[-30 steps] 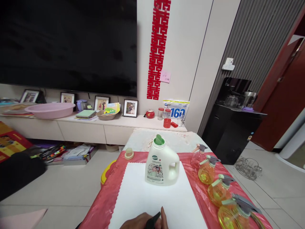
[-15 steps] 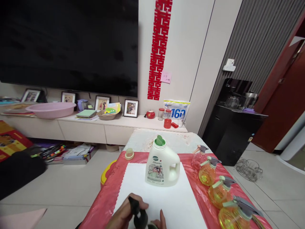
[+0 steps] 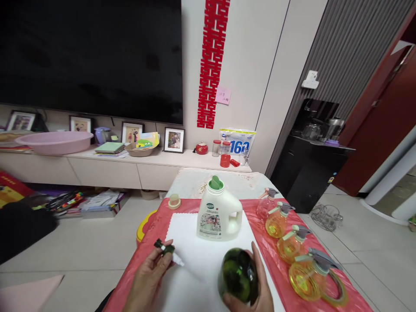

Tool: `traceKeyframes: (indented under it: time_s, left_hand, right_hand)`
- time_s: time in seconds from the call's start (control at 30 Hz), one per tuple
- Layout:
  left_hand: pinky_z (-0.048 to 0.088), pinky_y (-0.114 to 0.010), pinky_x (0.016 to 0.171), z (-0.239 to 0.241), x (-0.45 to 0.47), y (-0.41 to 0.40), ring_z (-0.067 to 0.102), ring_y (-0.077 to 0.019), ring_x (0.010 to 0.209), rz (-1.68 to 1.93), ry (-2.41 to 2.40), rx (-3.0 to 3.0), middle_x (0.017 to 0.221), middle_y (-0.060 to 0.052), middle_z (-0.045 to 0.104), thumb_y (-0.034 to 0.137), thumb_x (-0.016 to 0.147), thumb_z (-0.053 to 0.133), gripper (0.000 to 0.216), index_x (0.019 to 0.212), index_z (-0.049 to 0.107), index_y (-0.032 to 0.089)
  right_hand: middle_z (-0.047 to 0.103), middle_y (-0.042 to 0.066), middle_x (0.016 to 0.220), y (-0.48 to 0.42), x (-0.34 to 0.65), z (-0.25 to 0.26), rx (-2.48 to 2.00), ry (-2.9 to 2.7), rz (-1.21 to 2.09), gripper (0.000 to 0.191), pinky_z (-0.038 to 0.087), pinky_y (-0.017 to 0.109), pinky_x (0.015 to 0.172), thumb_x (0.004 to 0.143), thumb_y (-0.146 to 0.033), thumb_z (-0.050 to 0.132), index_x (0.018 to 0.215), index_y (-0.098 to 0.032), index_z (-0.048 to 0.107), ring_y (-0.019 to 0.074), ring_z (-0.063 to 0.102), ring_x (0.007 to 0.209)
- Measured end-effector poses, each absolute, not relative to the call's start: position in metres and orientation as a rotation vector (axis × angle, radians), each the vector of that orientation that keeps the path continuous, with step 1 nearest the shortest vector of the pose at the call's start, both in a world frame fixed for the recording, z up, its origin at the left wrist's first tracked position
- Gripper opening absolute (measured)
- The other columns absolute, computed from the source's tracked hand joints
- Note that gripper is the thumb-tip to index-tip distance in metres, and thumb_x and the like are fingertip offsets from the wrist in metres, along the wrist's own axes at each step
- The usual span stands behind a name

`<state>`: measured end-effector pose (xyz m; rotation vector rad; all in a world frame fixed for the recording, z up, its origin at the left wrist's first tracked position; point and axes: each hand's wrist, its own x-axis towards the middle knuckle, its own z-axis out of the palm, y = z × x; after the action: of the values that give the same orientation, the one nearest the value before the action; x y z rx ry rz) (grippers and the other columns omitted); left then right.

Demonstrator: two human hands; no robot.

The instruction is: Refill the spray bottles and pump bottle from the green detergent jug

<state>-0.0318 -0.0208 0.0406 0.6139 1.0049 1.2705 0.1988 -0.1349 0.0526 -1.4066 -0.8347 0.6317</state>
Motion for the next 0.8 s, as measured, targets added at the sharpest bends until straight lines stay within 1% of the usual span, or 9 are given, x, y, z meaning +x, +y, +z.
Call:
traceKeyframes:
  time_s: [0.07,0.17,0.23,0.33,0.43,0.57,0.67,0.8]
  left_hand:
    - [0.053,-0.025,0.068,0.019,-0.025,-0.025,0.066,-0.0168,0.071,1.233,1.029,0.636,0.083,-0.005,0.074,0.048,0.049,0.094,0.066,0.101,0.074,0.013]
    - [0.050,-0.023,0.066,-0.003,-0.014,-0.033,0.064,-0.0160,0.071,1.304,1.064,0.667,0.081,-0.003,0.073,0.049,0.049,0.092,0.062,0.097,0.074,0.014]
    - [0.049,-0.023,0.065,-0.011,-0.009,-0.037,0.063,-0.0156,0.071,1.339,1.055,0.638,0.081,-0.003,0.072,0.048,0.048,0.093,0.062,0.097,0.074,0.015]
    - [0.049,-0.023,0.062,-0.017,-0.006,-0.040,0.061,-0.0149,0.067,1.346,1.028,0.580,0.081,-0.004,0.073,0.047,0.048,0.093,0.062,0.097,0.073,0.016]
    - [0.050,-0.023,0.062,-0.019,-0.006,-0.041,0.062,-0.0150,0.066,1.352,1.024,0.566,0.083,-0.005,0.074,0.047,0.049,0.092,0.059,0.097,0.072,0.016]
    - [0.050,-0.023,0.063,-0.022,-0.006,-0.040,0.064,-0.0155,0.068,1.356,1.016,0.563,0.083,-0.005,0.074,0.044,0.050,0.092,0.056,0.096,0.072,0.017]
    - [0.050,-0.022,0.062,-0.025,-0.006,-0.039,0.064,-0.0153,0.070,1.350,1.006,0.555,0.085,-0.005,0.075,0.043,0.051,0.091,0.056,0.096,0.072,0.016]
    - [0.050,-0.023,0.063,-0.026,-0.007,-0.039,0.064,-0.0157,0.070,1.336,1.012,0.571,0.084,-0.006,0.074,0.045,0.051,0.091,0.057,0.097,0.072,0.016]
  right_hand:
    - [0.052,0.015,0.144,-0.126,0.205,0.082,-1.436,-0.853,0.576,0.114,0.051,0.040,0.100,0.060,-0.048,0.086,0.156,-0.021,0.030,0.0331,0.057,0.126]
    - [0.049,0.015,0.147,-0.108,0.216,0.125,-1.463,-0.975,0.456,0.112,0.049,0.043,0.102,0.063,-0.048,0.084,0.156,-0.022,0.029,0.0334,0.056,0.125]
    - [0.046,0.012,0.149,-0.093,0.226,0.150,-1.519,-1.100,0.338,0.109,0.045,0.046,0.107,0.063,-0.048,0.083,0.155,-0.027,0.031,0.0330,0.053,0.130]
    - [0.046,0.009,0.148,-0.068,0.242,0.176,-1.599,-1.309,0.172,0.105,0.045,0.048,0.107,0.064,-0.046,0.082,0.154,-0.032,0.031,0.0315,0.051,0.130]
    - [0.051,0.011,0.140,-0.042,0.254,0.193,-1.660,-1.500,-0.081,0.101,0.044,0.049,0.107,0.065,-0.042,0.080,0.152,-0.027,0.033,0.0308,0.052,0.127]
    - [0.052,0.014,0.135,-0.015,0.260,0.209,-1.622,-1.705,-0.307,0.087,0.044,0.047,0.107,0.069,-0.035,0.074,0.147,-0.020,0.038,0.0304,0.050,0.127]
    - [0.052,0.015,0.133,-0.004,0.257,0.217,-1.648,-1.791,-0.392,0.082,0.046,0.048,0.102,0.069,-0.030,0.071,0.144,-0.021,0.041,0.0315,0.051,0.123]
    - [0.051,0.016,0.130,0.004,0.254,0.222,-1.742,-1.881,-0.502,0.080,0.047,0.050,0.095,0.069,-0.024,0.065,0.145,-0.022,0.041,0.0325,0.053,0.117]
